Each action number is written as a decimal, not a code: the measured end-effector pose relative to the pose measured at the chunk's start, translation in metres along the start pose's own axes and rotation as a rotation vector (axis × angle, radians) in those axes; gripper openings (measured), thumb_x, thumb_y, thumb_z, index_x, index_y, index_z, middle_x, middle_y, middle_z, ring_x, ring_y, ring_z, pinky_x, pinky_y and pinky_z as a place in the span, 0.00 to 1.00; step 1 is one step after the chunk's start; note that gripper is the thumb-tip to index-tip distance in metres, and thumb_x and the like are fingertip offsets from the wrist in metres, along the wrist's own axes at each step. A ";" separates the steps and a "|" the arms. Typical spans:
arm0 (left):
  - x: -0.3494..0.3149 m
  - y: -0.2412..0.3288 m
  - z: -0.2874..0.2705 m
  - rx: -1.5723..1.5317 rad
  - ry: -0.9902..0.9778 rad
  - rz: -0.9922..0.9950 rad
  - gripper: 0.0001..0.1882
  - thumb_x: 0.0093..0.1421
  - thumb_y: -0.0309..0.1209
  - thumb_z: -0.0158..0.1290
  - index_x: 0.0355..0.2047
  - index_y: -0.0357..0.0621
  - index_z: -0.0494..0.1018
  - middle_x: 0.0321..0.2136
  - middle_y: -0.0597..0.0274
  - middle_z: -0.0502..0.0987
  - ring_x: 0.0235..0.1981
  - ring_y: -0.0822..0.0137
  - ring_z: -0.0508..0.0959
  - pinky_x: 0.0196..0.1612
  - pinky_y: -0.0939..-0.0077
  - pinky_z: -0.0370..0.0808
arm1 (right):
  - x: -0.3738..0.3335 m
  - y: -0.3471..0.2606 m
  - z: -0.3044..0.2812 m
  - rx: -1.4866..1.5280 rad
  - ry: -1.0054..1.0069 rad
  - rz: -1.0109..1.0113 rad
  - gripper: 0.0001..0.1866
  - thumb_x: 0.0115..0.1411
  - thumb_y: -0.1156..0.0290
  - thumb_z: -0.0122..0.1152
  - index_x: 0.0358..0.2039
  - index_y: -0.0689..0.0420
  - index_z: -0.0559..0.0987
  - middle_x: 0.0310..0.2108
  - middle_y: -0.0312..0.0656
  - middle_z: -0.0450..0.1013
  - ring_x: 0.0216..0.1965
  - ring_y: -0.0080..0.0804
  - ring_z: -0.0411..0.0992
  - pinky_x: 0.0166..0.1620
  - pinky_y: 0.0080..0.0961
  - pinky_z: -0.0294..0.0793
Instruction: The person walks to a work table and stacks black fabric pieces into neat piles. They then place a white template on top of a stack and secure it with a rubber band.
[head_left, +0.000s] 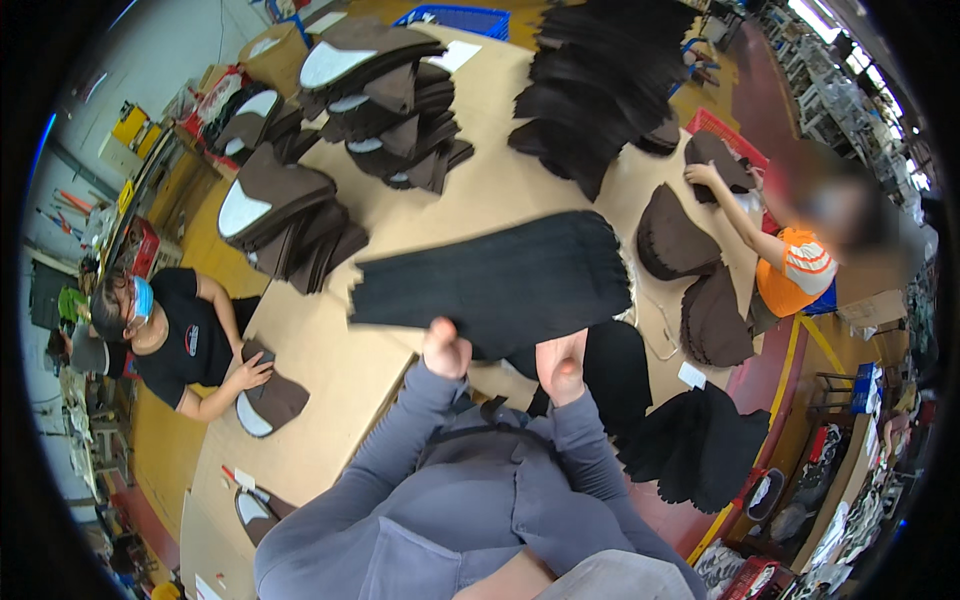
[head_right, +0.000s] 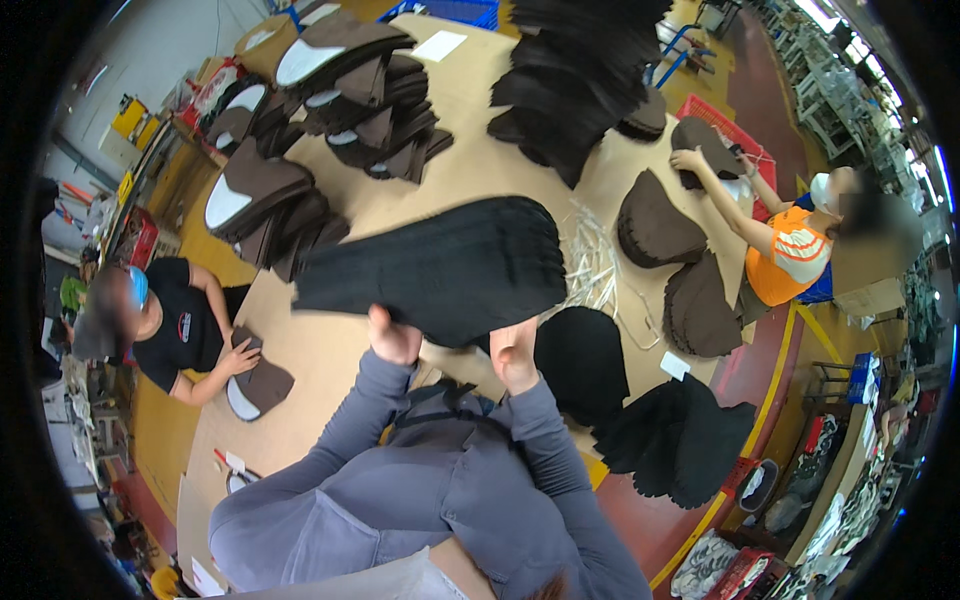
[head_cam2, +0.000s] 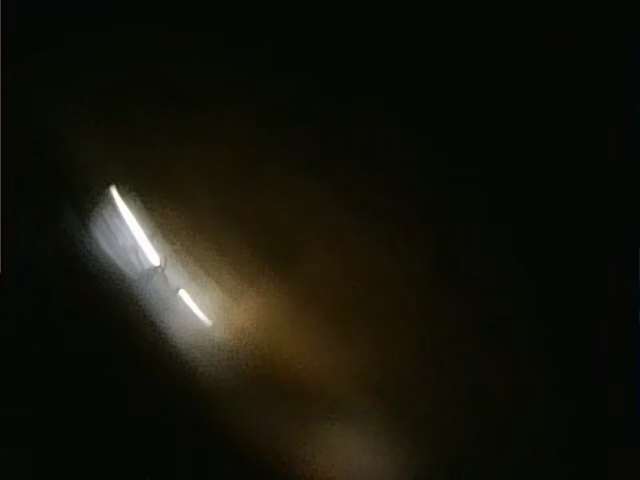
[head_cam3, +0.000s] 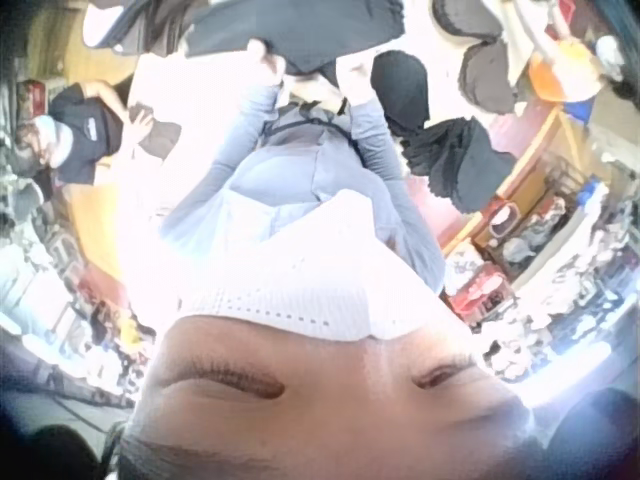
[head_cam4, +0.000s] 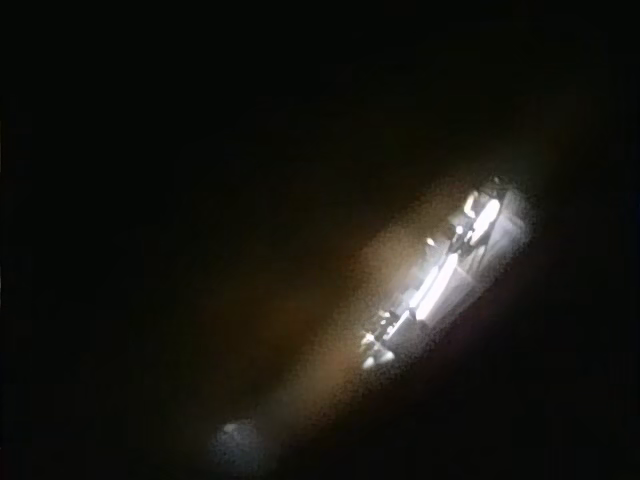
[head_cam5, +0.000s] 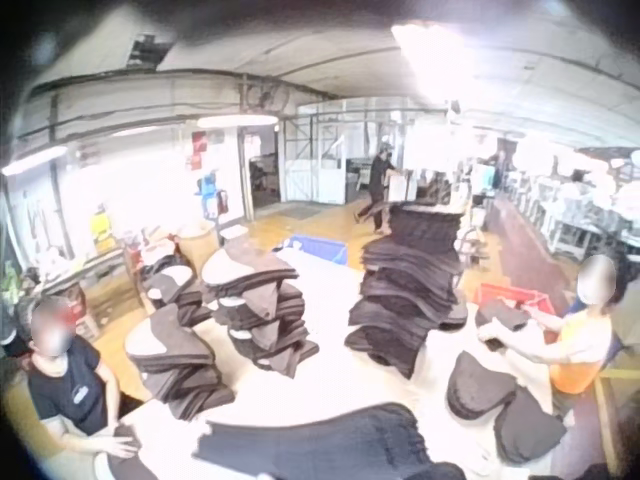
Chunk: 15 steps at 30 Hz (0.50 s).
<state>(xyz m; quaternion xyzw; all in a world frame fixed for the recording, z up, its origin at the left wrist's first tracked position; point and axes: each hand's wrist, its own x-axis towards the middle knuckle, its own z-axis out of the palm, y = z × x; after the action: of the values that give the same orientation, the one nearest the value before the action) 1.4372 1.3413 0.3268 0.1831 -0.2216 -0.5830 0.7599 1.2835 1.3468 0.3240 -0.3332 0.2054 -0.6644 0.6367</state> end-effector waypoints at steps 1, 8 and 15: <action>0.005 0.005 0.025 0.210 -0.108 0.114 0.56 0.44 0.46 0.69 0.65 0.41 0.46 0.61 0.50 0.61 0.60 0.54 0.64 0.63 0.58 0.60 | 0.002 -0.006 0.003 0.015 0.018 -0.052 0.73 0.28 0.37 0.76 0.68 0.53 0.43 0.68 0.44 0.43 0.68 0.44 0.44 0.68 0.47 0.45; 0.003 -0.005 0.097 0.469 -0.045 0.153 0.54 0.58 0.44 0.55 0.68 0.54 0.24 0.65 0.40 0.48 0.67 0.50 0.51 0.67 0.56 0.47 | 0.041 -0.039 -0.015 0.289 0.039 -0.112 0.36 0.64 0.48 0.47 0.67 0.47 0.50 0.68 0.47 0.47 0.66 0.44 0.50 0.67 0.43 0.49; -0.001 0.002 0.086 0.259 -0.344 -0.056 0.53 0.51 0.34 0.61 0.68 0.46 0.36 0.60 0.49 0.61 0.64 0.57 0.58 0.67 0.63 0.48 | 0.030 -0.063 -0.017 0.302 0.012 -0.044 0.29 0.67 0.51 0.43 0.65 0.49 0.57 0.60 0.54 0.60 0.54 0.48 0.69 0.57 0.40 0.69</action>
<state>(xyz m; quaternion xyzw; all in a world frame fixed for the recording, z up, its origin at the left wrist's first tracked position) 1.3908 1.3409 0.3996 0.1831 -0.4161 -0.5932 0.6645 1.2276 1.3209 0.3614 -0.2341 0.0995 -0.7034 0.6637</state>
